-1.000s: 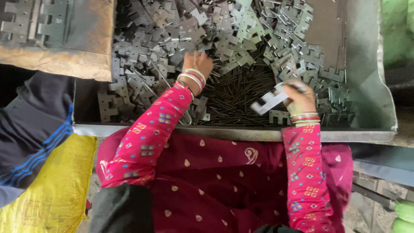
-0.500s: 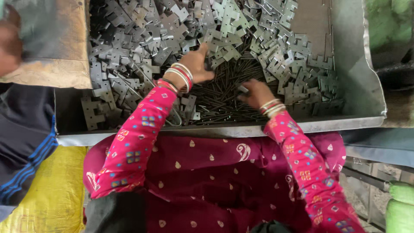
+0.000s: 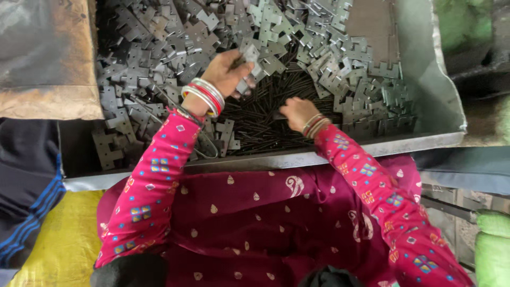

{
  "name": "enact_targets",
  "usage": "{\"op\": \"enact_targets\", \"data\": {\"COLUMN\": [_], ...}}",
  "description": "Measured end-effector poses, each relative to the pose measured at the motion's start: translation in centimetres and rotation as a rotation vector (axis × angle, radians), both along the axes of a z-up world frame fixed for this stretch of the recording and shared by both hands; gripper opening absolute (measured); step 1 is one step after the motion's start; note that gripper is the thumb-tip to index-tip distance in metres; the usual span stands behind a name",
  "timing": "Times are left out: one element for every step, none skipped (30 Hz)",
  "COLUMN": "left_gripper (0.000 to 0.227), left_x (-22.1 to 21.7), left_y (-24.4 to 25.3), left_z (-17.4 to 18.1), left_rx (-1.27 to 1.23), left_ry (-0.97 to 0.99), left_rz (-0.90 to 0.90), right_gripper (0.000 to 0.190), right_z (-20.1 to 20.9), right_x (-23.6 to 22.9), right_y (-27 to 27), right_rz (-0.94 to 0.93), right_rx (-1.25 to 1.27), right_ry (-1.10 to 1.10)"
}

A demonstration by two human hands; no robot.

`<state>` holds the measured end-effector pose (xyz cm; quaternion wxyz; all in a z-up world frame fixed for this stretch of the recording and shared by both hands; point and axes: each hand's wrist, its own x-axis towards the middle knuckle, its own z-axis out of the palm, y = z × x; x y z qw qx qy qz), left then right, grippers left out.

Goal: The person sorts small metal brackets and nails from a mixed pile in a metal bin, separating the brackets into a nearby container while leaving the nails in the bin. The hands repeatedly pick, separate, and transfer the brackets by hand.

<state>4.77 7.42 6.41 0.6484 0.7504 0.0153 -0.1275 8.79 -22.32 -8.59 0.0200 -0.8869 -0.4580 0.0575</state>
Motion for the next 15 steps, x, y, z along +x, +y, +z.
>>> {"op": "enact_targets", "data": {"left_gripper": [0.026,0.027,0.027,0.027,0.029,0.031,0.033,0.034,0.036,0.039,0.043,0.047,0.052,0.052,0.053], "left_x": [-0.2,-0.4,-0.5,-0.5,-0.5,-0.6,-0.7,-0.6,-0.5,-0.4,-0.5,-0.7,-1.0,-1.4,-2.0], "left_y": [-0.5,-0.9,-1.3,-1.3,-1.3,-1.3,-1.3,-1.3,-1.2,-1.5,-1.9,-2.6,-3.5,-4.5,-5.7], "left_z": [-0.3,-0.6,-0.7,-0.7,-0.7,-0.7,-0.9,-1.0,-1.2,-1.5,-1.9,-2.4,-3.1,-3.7,-4.4], "left_rx": [-0.012,0.003,0.018,0.038,0.004,-0.033,-0.071,-0.082,-0.094,-0.108,-0.110,-0.115,-0.120,-0.046,0.028], "left_ry": [-0.032,-0.068,-0.105,-0.142,-0.133,-0.118,-0.103,-0.118,-0.134,-0.151,-0.162,-0.173,-0.184,-0.249,-0.314], "left_rz": [-0.020,-0.033,-0.046,-0.058,-0.049,-0.039,-0.029,-0.019,-0.010,-0.003,0.010,0.024,0.037,0.040,0.044], "right_gripper": [0.018,0.018,0.018,0.019,0.018,0.018,0.018,0.018,0.018,0.018,0.021,0.024,0.027,0.030,0.034], "right_z": [-0.1,-0.1,0.0,0.3,0.8,1.4,2.1,2.9,3.9,4.7,5.6,6.5,7.3,8.0,8.5], "right_x": [-0.1,0.0,0.2,0.6,1.2,1.5,1.7,1.7,1.7,1.5,0.9,0.1,-0.9,-1.7,-2.6], "right_y": [-0.1,0.0,0.0,0.0,-0.2,-1.0,-1.7,-2.4,-3.1,-3.5,-3.7,-4.1,-4.1,-3.5,-2.6], "right_rz": [0.059,0.022,-0.014,-0.049,-0.118,-0.187,-0.255,-0.457,-0.665,-0.880,-0.889,-0.895,-0.899,-0.864,-0.828], "right_rx": [-0.036,0.024,0.085,0.151,0.411,0.667,0.924,1.132,1.333,1.530,1.564,1.592,1.616,1.577,1.534], "right_ry": [-0.070,-0.008,0.054,0.116,0.214,0.317,0.419,0.561,0.704,0.843,0.988,1.134,1.280,1.384,1.486]}}
